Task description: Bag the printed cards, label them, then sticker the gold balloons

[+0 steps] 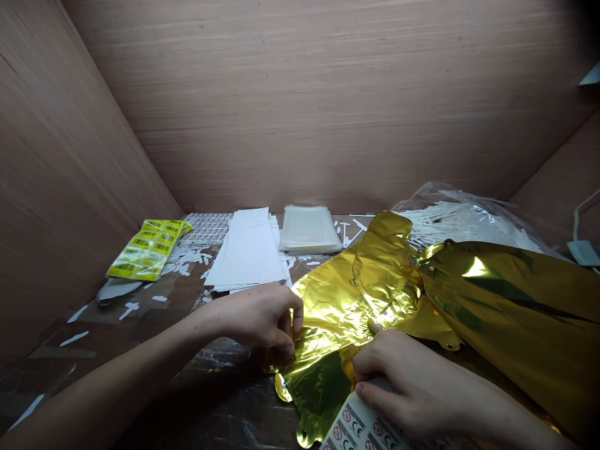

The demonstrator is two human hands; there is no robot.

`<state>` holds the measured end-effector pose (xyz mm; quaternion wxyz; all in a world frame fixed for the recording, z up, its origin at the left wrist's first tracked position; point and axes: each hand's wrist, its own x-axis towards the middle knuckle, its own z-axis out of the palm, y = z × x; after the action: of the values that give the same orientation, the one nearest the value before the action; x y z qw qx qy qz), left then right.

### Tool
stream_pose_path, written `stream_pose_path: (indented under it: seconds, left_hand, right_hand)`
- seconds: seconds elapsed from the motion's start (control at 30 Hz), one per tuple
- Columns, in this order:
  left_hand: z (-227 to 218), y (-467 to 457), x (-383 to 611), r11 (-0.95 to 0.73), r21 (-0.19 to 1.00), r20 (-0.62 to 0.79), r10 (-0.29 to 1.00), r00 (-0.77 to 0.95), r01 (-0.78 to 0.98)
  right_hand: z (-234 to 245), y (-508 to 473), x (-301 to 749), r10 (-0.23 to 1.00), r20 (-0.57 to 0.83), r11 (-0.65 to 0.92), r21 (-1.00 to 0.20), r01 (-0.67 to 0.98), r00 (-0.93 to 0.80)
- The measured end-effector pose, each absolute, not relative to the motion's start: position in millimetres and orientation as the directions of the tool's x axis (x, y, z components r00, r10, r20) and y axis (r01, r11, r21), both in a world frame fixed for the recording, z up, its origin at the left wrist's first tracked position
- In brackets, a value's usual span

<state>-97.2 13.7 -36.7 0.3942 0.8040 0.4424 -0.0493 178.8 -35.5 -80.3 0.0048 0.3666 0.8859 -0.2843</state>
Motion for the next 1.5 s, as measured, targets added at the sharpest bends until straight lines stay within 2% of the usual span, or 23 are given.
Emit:
stream_pose_path:
  seconds: [0.53,0.73,1.13,1.37,1.5]
  left_hand:
    - [-35.7,9.5,-93.4,-0.275,0.579,-0.442,0.685,0.579,0.767]
    - [-35.0,7.7,-91.6,-0.346,0.541,-0.406,0.691,0.598,0.767]
    - [-39.8,7.2,-93.8,-0.367,0.532,-0.379,0.703,0.602,0.763]
    - [-37.4,2.5,-87.7,-0.409,0.468,-0.348,0.73,0.588,0.784]
    - [-36.4,-0.8,-80.3,-0.364,0.443,-0.391,0.744,0.542,0.819]
  right_hand:
    - [-80.6,-36.5,178.0,0.649,-0.226,0.561,-0.503,0.658,-0.726]
    - [-79.2,-36.1,177.0,0.649,-0.233,0.554,-0.508,0.659,-0.725]
    - [-80.5,-36.7,178.4,0.642,-0.218,0.575,-0.497,0.65,-0.735]
    - [-79.5,-37.4,178.0,0.646,-0.21,0.578,-0.493,0.65,-0.734]
    - [-80.9,-37.4,177.8,0.642,-0.199,0.595,-0.48,0.645,-0.741]
